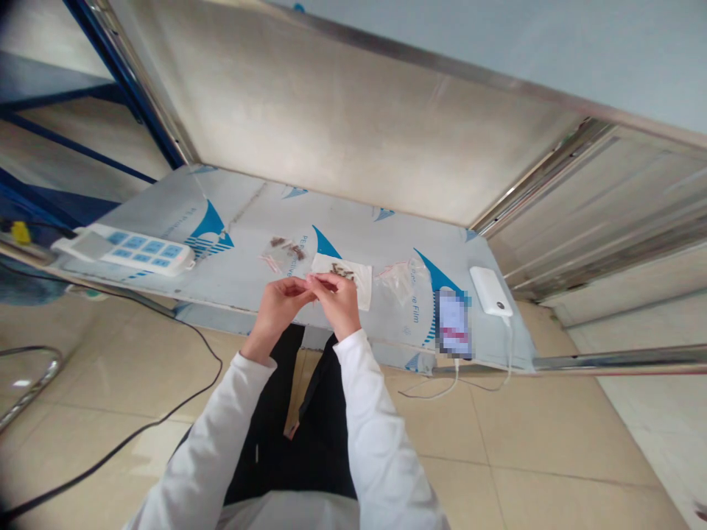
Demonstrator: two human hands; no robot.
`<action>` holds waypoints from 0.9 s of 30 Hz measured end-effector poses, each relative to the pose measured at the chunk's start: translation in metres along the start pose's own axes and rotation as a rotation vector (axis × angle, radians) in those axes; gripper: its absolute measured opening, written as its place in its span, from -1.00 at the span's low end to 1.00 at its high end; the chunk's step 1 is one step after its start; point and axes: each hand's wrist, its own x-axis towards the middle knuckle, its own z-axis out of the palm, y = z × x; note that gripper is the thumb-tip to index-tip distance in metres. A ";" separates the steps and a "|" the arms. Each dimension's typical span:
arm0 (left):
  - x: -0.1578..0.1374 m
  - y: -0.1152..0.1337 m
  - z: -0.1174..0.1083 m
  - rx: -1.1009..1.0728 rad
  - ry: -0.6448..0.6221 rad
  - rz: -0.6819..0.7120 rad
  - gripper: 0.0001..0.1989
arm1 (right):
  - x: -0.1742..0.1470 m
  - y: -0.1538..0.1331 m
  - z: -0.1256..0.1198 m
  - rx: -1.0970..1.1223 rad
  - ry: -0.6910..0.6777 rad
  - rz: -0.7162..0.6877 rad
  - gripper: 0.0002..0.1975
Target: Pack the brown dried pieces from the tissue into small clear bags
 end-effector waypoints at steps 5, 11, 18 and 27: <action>-0.007 -0.002 -0.003 -0.055 -0.158 -0.059 -0.79 | -0.012 0.002 -0.023 0.272 -0.166 0.171 -0.69; -0.013 0.001 -0.005 -0.074 -0.245 -0.095 -0.78 | -0.027 0.006 -0.024 0.327 -0.049 0.144 -0.74; -0.018 0.009 -0.001 -0.167 -0.270 -0.188 -0.76 | -0.024 -0.009 -0.036 -0.072 -0.065 -0.031 -0.73; -0.023 0.024 0.005 0.488 0.040 -0.002 -0.81 | -0.026 -0.039 -0.046 -0.933 0.032 -0.272 -0.87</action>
